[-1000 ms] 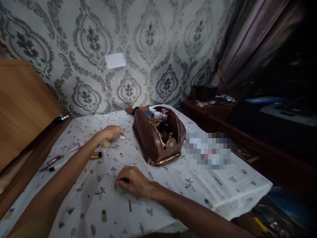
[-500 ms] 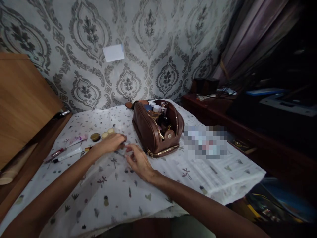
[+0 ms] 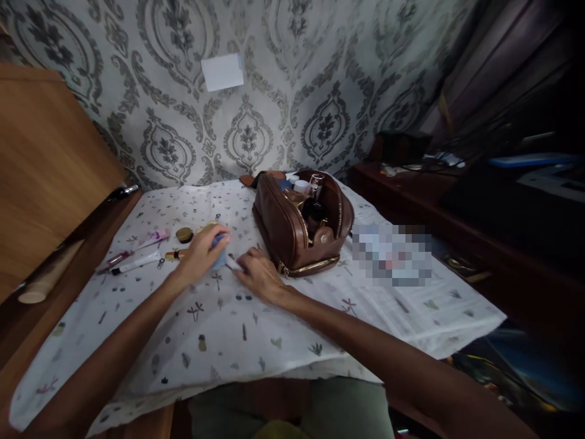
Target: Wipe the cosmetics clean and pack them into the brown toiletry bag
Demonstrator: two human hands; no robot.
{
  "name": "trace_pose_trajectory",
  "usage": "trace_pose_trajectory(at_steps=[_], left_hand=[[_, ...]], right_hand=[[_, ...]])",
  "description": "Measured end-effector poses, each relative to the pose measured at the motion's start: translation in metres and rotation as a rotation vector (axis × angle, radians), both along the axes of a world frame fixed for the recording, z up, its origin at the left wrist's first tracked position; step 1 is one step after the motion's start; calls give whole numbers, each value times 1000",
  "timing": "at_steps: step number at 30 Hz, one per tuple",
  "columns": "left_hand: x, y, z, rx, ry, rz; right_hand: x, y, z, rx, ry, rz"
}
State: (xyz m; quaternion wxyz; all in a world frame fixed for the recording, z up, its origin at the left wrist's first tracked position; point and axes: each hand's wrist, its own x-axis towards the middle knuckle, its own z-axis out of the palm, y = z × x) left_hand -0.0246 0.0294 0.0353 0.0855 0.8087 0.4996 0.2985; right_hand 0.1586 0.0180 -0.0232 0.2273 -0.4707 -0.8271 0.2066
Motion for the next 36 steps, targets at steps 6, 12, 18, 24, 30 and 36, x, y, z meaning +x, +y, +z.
trace_pose_trajectory(at_steps=[6,12,18,24,30,36], left_hand=[[19,-13,-56,1,98,-135],[-5,1,-55,-59,-90,-14],[-20,2,-46,-128,-384,113],[-23,6,-47,-178,-741,206],[-16,2,-39,-211,-1046,231],[-7,2,-38,-306,-1331,205]], right_hand=[[-2,4,-9,44,19,-15],[11,3,-5,-27,199,15],[17,5,-4,-301,509,-33],[12,8,-8,-744,981,1],[11,4,-1,-1116,1247,134],[9,3,3,-1120,1337,182]])
